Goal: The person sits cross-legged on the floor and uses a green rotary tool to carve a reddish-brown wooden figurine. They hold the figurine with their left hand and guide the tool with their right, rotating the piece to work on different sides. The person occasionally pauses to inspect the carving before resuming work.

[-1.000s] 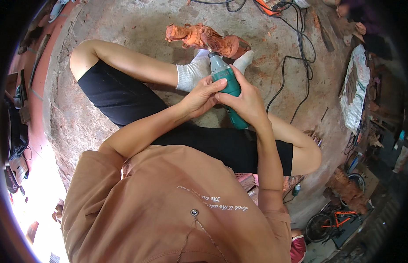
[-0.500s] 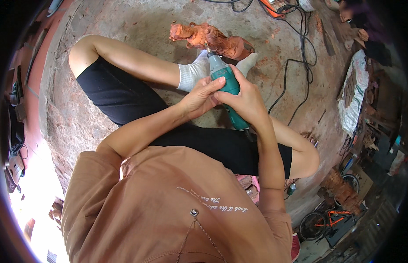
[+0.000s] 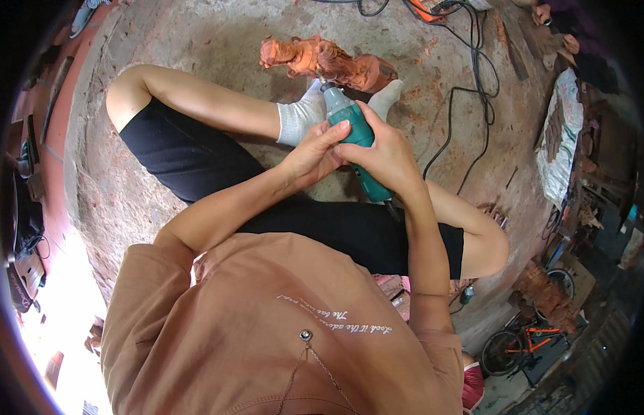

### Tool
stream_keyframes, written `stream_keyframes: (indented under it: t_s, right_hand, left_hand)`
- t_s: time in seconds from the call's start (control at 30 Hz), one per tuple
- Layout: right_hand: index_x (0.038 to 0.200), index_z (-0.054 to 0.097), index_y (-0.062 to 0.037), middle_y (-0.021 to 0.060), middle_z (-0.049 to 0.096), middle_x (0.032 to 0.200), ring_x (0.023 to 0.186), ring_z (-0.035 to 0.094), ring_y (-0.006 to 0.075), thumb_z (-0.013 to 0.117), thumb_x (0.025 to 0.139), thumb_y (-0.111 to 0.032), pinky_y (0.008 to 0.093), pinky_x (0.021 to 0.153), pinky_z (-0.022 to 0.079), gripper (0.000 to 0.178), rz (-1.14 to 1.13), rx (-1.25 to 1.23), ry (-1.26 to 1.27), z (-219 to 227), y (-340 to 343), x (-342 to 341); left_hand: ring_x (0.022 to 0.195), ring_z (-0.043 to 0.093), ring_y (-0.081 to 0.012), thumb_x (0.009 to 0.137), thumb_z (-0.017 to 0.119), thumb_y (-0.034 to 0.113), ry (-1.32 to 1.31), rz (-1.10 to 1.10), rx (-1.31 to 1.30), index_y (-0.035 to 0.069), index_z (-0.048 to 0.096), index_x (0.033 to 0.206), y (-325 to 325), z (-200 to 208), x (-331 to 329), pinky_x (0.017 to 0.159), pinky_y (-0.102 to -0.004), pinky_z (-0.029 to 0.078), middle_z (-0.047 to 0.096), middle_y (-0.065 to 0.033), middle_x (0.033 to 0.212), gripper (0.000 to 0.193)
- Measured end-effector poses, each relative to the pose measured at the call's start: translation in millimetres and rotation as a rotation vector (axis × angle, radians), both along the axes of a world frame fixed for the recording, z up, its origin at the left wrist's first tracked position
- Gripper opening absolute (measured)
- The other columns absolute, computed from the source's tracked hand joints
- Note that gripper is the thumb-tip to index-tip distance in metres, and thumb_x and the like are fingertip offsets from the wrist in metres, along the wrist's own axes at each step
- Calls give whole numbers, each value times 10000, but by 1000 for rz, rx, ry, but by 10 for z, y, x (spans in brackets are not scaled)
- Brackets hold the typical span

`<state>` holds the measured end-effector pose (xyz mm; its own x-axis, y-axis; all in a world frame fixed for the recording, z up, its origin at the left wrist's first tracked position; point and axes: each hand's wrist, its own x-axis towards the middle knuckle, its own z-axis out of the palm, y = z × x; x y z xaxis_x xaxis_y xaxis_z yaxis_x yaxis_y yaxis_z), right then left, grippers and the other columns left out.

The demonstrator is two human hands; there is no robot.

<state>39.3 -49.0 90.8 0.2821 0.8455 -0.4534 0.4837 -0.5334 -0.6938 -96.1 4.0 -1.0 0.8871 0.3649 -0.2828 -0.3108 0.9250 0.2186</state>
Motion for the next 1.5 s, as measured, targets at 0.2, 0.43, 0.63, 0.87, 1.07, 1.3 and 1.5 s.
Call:
stream_keyframes:
  t_s: [0.2,0.43,0.63,0.87,1.07,1.3,1.5]
  right_hand:
    - [1394,466,2,270,676,960,903,693,331,750,643,-376,371,804,515,887,-5,27,8,-55,-16,15]
    - [1396,472,-14,270,675,972,915,690,337,750,638,-375,372,810,515,884,2,15,8,-47,-16,29]
    - [1393,473,-10,273,674,975,920,689,343,751,638,-375,371,815,513,884,-9,23,7,-40,-9,22]
    - [1393,472,-8,276,674,967,917,690,348,750,641,-376,378,809,514,882,-12,44,18,-54,-5,31]
    - [1397,467,-10,278,674,959,908,692,344,751,639,-387,377,807,513,893,7,23,-4,-51,2,31]
    - [1390,474,-8,277,675,956,899,693,342,746,639,-394,377,801,513,887,-15,43,6,-62,6,25]
    - [1387,475,-5,277,674,959,908,691,348,742,639,-387,378,807,513,882,0,37,0,-46,-31,35]
  left_hand:
    - [1021,633,-173,894,717,334,21,-3,12,30,472,1261,-3,-23,-4,867,-357,537,619,-76,1138,536]
    - [1021,635,-175,909,702,310,0,-2,3,26,465,1262,-7,-8,-6,873,-354,541,615,-82,1146,512]
    - [1026,636,-178,911,698,319,4,19,10,24,461,1264,-5,1,22,881,-354,539,615,-89,1150,517]
    - [1020,640,-176,907,701,327,21,-1,11,19,459,1266,16,17,8,880,-357,541,620,-92,1144,531]
    - [1016,643,-177,904,704,340,25,-13,39,17,460,1266,24,0,-10,874,-361,543,622,-93,1142,543]
    - [1024,641,-182,903,706,325,21,-18,34,38,468,1273,49,-29,6,877,-370,543,622,-76,1152,525]
    - [1050,630,-183,904,705,320,34,-26,36,47,461,1291,18,34,-13,899,-374,533,611,-79,1174,533]
